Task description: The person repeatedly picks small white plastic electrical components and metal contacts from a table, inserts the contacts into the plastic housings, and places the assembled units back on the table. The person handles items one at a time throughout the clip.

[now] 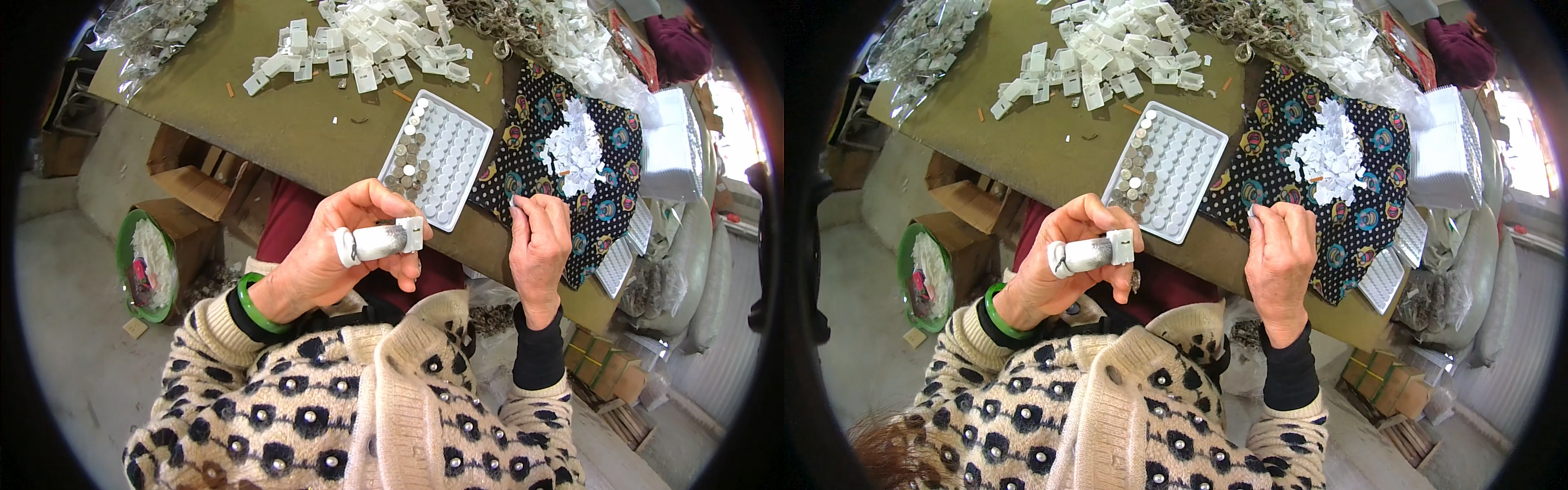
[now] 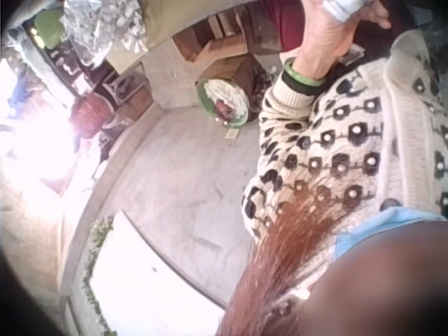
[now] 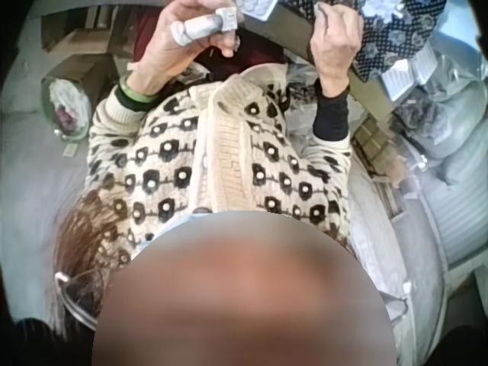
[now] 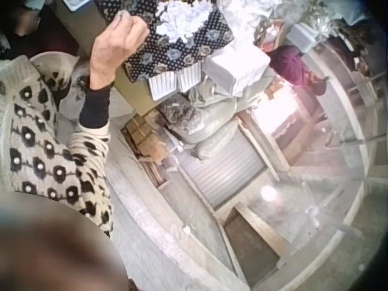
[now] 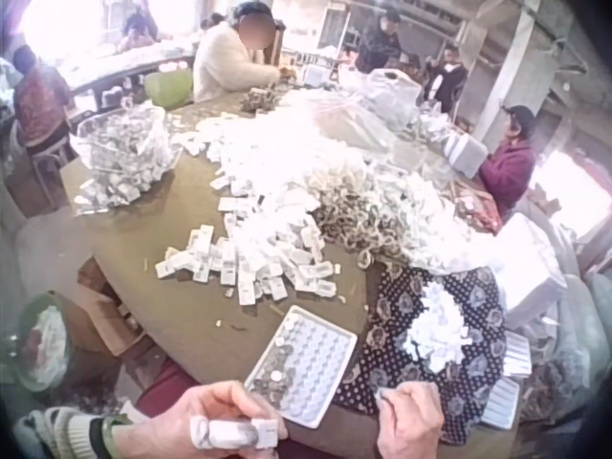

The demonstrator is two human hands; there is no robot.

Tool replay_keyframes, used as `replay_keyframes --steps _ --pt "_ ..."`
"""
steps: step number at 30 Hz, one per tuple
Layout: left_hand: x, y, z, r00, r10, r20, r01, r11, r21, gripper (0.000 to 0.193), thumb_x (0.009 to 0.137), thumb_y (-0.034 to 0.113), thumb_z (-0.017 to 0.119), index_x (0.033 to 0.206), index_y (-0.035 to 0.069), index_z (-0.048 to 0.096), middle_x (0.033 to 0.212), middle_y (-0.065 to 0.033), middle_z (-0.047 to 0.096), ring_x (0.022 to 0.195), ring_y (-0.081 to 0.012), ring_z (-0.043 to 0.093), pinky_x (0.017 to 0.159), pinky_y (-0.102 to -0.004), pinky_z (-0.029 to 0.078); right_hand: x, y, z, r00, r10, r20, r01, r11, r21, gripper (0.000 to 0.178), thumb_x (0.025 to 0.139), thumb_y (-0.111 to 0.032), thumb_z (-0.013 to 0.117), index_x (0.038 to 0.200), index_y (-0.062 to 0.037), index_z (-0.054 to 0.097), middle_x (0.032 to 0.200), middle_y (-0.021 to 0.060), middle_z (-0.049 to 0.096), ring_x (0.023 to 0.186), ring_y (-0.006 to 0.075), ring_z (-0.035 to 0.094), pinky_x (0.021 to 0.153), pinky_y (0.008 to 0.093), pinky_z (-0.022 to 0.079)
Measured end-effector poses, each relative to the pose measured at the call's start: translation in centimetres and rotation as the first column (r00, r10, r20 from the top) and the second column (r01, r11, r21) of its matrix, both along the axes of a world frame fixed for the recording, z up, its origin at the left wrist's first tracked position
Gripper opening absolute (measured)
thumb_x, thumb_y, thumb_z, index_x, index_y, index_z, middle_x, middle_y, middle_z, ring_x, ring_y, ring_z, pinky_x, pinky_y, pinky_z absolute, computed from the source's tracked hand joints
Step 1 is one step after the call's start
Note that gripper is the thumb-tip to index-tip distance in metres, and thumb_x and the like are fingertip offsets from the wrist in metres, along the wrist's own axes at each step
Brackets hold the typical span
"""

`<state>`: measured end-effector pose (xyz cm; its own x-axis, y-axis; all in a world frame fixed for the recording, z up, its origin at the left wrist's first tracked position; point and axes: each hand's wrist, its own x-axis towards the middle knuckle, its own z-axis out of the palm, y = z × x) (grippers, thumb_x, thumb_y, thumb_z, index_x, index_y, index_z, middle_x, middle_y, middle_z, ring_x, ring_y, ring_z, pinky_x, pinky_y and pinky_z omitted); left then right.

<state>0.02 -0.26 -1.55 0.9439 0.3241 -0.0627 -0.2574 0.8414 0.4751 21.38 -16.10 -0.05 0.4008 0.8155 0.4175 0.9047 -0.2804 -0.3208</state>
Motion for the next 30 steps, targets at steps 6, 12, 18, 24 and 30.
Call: replay_keyframes --steps 6,12,18,24,30 --pt "0.4 -0.4 -0.2 1.0 -0.002 -0.024 0.002 1.0 -0.014 0.024 0.092 0.015 0.066 0.113 0.008 0.059 0.111 -0.0231 0.059 0.08 -0.0288 0.07 0.069 -0.0387 0.061 0.7 -0.2 0.2 0.998 0.057 0.012 -0.057 0.998 0.018 0.014 0.077 0.008 0.067 0.088 0.0003 0.061 0.087 0.0106 0.057 0.079 0.0285 0.056 0.069 0.0374 0.047" --pt "0.3 -0.6 -0.2 0.998 -0.023 -0.063 0.02 0.998 -0.057 0.02 0.093 0.01 0.063 0.112 0.006 0.061 0.109 -0.0226 0.062 0.082 -0.0288 0.07 0.068 -0.0382 0.061 0.9 -0.1 0.0 0.995 0.086 0.048 -0.087 0.996 0.017 0.016 0.076 0.009 0.065 0.087 -0.0002 0.057 0.085 0.0117 0.057 0.079 0.0292 0.056 0.069 0.038 0.047" --pt "0.2 -0.5 -0.5 0.998 -0.033 -0.06 0.026 0.994 -0.103 0.02 0.094 0.01 0.063 0.112 0.003 0.061 0.109 -0.0227 0.063 0.083 -0.0285 0.071 0.069 -0.0381 0.061 1.2 0.2 -0.4 1.0 0.015 -0.011 -0.014 0.997 0.082 0.016 0.075 0.01 0.061 0.085 -0.0005 0.055 0.083 0.0123 0.056 0.069 0.0275 0.056 0.06 0.0356 0.048" --pt "0.0 -0.6 -0.4 0.998 -0.032 -0.061 0.023 0.989 -0.147 0.023 0.094 0.013 0.064 0.114 0.003 0.061 0.109 -0.0224 0.065 0.084 -0.0287 0.071 0.069 -0.0383 0.06 -0.7 0.8 2.2 0.96 0.065 -0.272 -0.018 0.985 0.172 0.014 0.077 0.011 0.058 0.083 0.0002 0.052 0.083 0.0102 0.057 0.065 0.0187 0.054 0.058 0.0289 0.046" --pt "-0.5 -0.4 0.0 0.994 -0.038 -0.104 0.022 0.988 -0.15 0.029 0.092 0.018 0.068 0.114 0.001 0.062 0.099 -0.0173 0.069 0.077 -0.0258 0.07 0.069 -0.0368 0.06 -6.1 3.2 2.9 0.801 0.342 -0.492 -0.215 0.931 0.296 0.012 0.08 0.007 0.058 0.09 0.0 0.056 0.085 0.012 0.06 0.075 0.0226 0.057 0.07 0.0311 0.048"
